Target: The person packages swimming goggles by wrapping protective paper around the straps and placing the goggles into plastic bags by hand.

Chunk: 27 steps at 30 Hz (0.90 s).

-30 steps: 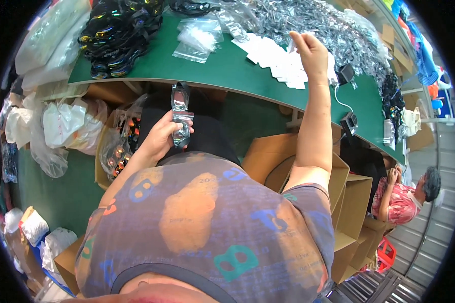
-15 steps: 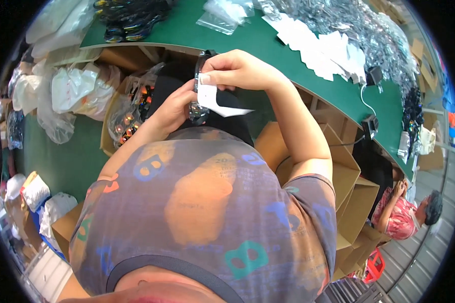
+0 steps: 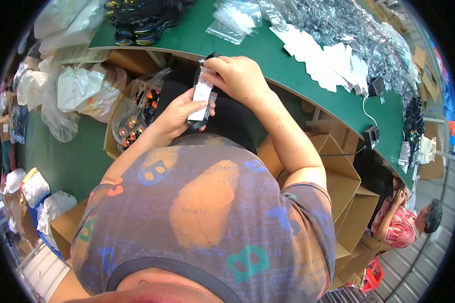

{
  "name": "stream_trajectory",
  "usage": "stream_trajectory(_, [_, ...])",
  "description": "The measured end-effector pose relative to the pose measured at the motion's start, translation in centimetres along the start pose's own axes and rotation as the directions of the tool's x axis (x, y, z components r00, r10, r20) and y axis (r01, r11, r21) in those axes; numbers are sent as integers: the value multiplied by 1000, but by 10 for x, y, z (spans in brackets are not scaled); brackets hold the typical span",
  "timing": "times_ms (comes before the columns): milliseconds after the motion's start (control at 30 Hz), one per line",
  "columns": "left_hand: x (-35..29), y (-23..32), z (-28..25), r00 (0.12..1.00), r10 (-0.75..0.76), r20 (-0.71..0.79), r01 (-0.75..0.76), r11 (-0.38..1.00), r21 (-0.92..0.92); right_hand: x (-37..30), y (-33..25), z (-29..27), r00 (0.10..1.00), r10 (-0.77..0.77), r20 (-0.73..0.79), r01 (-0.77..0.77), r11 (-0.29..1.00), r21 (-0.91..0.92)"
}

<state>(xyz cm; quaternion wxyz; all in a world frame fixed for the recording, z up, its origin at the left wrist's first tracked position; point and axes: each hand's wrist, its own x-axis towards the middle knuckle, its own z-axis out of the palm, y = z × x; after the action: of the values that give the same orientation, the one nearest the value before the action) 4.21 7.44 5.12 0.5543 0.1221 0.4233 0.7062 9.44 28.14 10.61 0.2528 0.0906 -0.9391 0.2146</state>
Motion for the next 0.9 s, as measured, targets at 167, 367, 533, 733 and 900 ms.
stream_trajectory(167, [-16, 40, 3, 1000, -7, 30, 14, 971, -239, -38, -6, 25, 683, 730, 10, -327, 294, 898])
stream_trajectory(367, [-11, 37, 2, 986, 66, 152, -7, 934, -358, -66, -45, 58, 699, 189, 690, -302, -797, 524])
stream_trajectory(533, [-6, 42, -24, 980, 180, -84, -190, 973, -130, -52, -11, -2, 748, 413, 520, -247, -553, 796])
stream_trajectory(733, [-5, 16, -3, 979, 201, -31, -199, 979, 46, 15, -15, -37, 959, 283, 13, -206, 663, 719])
stream_trajectory(900, [-4, 11, 15, 987, 159, 32, -159, 987, 6, 25, 6, 18, 947, 203, -250, -120, 943, 310])
